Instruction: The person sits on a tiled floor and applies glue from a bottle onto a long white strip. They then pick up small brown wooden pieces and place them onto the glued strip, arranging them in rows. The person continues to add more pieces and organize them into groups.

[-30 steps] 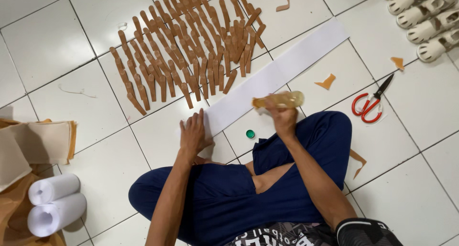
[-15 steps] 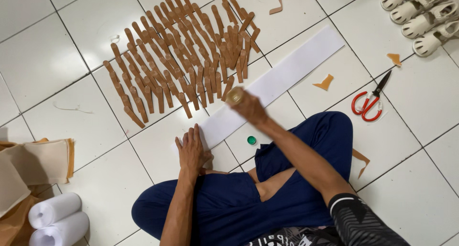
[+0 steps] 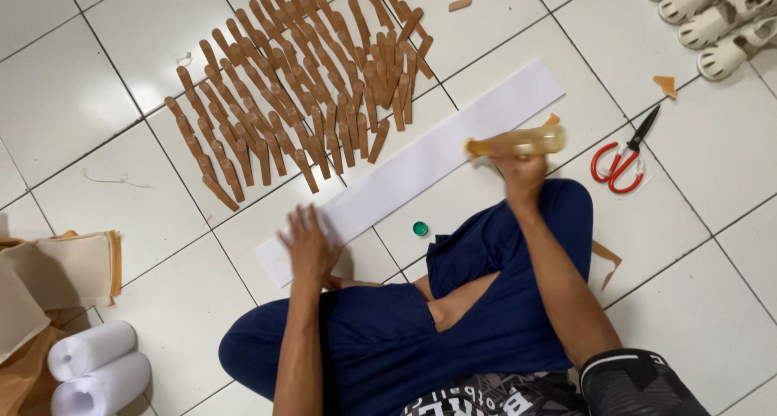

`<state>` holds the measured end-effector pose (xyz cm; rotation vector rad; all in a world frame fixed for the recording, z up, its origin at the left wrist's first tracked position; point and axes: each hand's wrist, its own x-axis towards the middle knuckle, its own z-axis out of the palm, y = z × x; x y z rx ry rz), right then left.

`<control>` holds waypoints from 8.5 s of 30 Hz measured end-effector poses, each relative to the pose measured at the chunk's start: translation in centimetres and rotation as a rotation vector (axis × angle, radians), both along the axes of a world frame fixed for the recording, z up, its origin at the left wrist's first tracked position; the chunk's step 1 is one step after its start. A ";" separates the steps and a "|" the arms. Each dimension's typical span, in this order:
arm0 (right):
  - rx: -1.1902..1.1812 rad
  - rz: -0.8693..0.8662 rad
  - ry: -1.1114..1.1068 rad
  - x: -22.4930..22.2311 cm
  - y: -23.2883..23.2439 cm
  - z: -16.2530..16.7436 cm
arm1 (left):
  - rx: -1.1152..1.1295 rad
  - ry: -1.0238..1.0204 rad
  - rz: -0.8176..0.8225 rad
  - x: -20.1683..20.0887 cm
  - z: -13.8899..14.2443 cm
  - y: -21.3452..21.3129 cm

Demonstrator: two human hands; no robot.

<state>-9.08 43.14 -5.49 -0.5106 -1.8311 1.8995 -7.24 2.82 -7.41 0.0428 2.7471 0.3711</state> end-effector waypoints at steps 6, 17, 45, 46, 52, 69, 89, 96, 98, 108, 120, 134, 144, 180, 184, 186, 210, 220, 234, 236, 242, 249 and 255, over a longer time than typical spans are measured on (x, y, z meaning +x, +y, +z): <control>0.531 0.357 -0.204 2.3 -7.7 0.2 | 0.128 0.146 -0.153 -2.0 0.2 4.2; 0.761 0.235 -0.235 -0.4 -2.7 -0.1 | 0.051 0.168 -0.165 -1.4 0.2 4.8; 0.559 0.099 -0.310 -5.7 1.0 1.5 | 0.059 0.081 -0.077 -1.0 0.2 3.4; 0.561 0.064 -0.288 -6.0 1.6 2.1 | 0.046 0.065 -0.079 -1.1 0.3 3.4; 0.379 0.321 -0.142 -5.9 -3.7 1.1 | 0.057 0.065 -0.075 -1.2 0.6 3.6; 0.572 -0.066 -0.197 -11.5 9.4 -0.2 | 0.053 0.021 -0.037 -1.1 0.2 3.9; 0.736 0.033 -0.226 -7.3 8.9 1.5 | 0.088 0.032 -0.037 -0.6 0.7 3.9; 0.640 0.001 -0.245 -6.1 8.5 1.9 | 0.095 0.067 -0.049 -0.5 0.3 3.7; 0.893 -0.052 -0.084 -6.7 8.3 1.8 | 0.108 0.066 -0.041 0.0 0.1 3.4; -0.307 0.016 0.023 -1.1 5.4 0.9 | 0.094 0.354 -0.225 0.2 -0.4 6.8; -0.717 0.256 -0.149 4.7 -4.2 -1.6 | 0.422 0.404 -0.330 4.6 -2.6 13.2; -0.394 0.459 -0.178 4.0 -7.0 -0.6 | 0.959 0.254 0.181 3.9 -0.8 11.5; -0.336 0.448 -0.247 3.8 -7.2 -0.1 | 1.114 0.160 0.172 3.9 0.7 11.3; 0.006 1.005 -0.635 2.7 -8.5 -5.4 | 1.057 0.192 0.424 -1.1 9.5 -1.1; 0.080 0.984 -0.676 2.7 -9.6 -4.3 | 0.826 0.290 0.580 -3.6 13.7 -10.7; 0.185 0.993 -0.698 2.8 -10.0 -3.5 | 0.780 0.349 0.684 -4.3 15.1 -14.6; 0.368 0.981 -0.784 2.8 -12.1 -2.2 | 0.660 0.684 1.052 -1.7 6.5 -24.7; 0.345 0.954 -0.801 2.6 -12.2 -3.2 | 0.366 0.873 1.228 4.7 9.0 -32.3; 0.411 0.942 -0.806 2.3 -11.8 -3.7 | 1.632 0.460 1.690 3.6 4.0 -28.3; 0.609 0.932 -0.777 2.2 -11.5 -4.1 | 1.566 0.621 1.112 3.2 2.5 -21.4; 0.115 0.850 -0.647 2.7 -11.9 -6.3 | 1.495 0.065 0.507 1.9 -0.5 3.0; -0.183 1.106 -0.605 4.2 -12.3 -5.8 | 0.551 0.291 -0.293 5.8 -3.2 10.4; -0.126 1.105 -0.654 3.2 -12.9 -3.7 | 0.831 0.172 -0.065 4.8 -0.4 9.1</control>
